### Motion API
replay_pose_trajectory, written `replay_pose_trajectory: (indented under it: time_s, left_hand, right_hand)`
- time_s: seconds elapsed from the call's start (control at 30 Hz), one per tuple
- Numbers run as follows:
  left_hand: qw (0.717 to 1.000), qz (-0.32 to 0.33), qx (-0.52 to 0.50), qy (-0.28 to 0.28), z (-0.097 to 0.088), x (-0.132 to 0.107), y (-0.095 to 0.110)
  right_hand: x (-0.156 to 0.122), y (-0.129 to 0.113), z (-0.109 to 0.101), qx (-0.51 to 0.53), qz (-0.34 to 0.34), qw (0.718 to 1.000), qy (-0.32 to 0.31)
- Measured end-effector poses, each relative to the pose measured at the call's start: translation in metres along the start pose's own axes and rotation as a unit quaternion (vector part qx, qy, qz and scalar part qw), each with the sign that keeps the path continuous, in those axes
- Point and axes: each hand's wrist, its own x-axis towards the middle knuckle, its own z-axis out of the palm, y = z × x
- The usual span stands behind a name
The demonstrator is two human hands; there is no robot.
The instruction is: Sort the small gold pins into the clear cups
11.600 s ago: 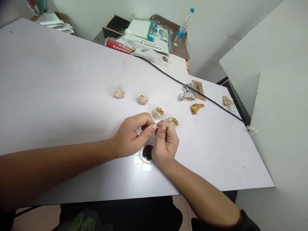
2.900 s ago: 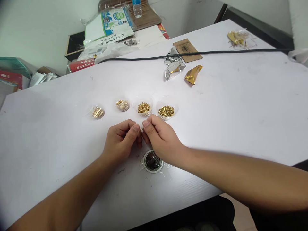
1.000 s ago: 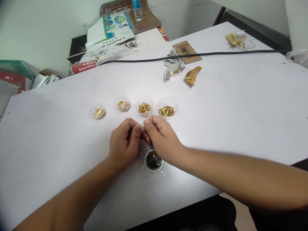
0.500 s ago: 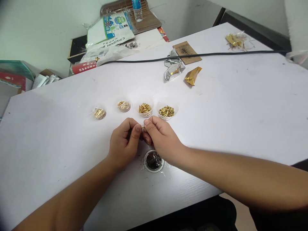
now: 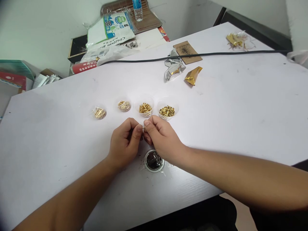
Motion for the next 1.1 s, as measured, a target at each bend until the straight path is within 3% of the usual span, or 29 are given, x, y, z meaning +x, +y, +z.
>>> replay_pose_trajectory:
  time_s: [0.53, 1.1]
  left_hand:
    - [1.0, -0.011, 0.016, -0.018, 0.0003, 0.0015, 0.0037]
    - [0.998, 0.018, 0.048, 0.025, 0.0053, 0.0013, 0.0083]
  right_hand:
    - [-0.0019, -0.0019, 0.0016, -0.054, -0.027, 0.998, 0.018]
    - [-0.0044, -0.0038, 0.0074, -0.057, -0.005, 0.997, 0.052]
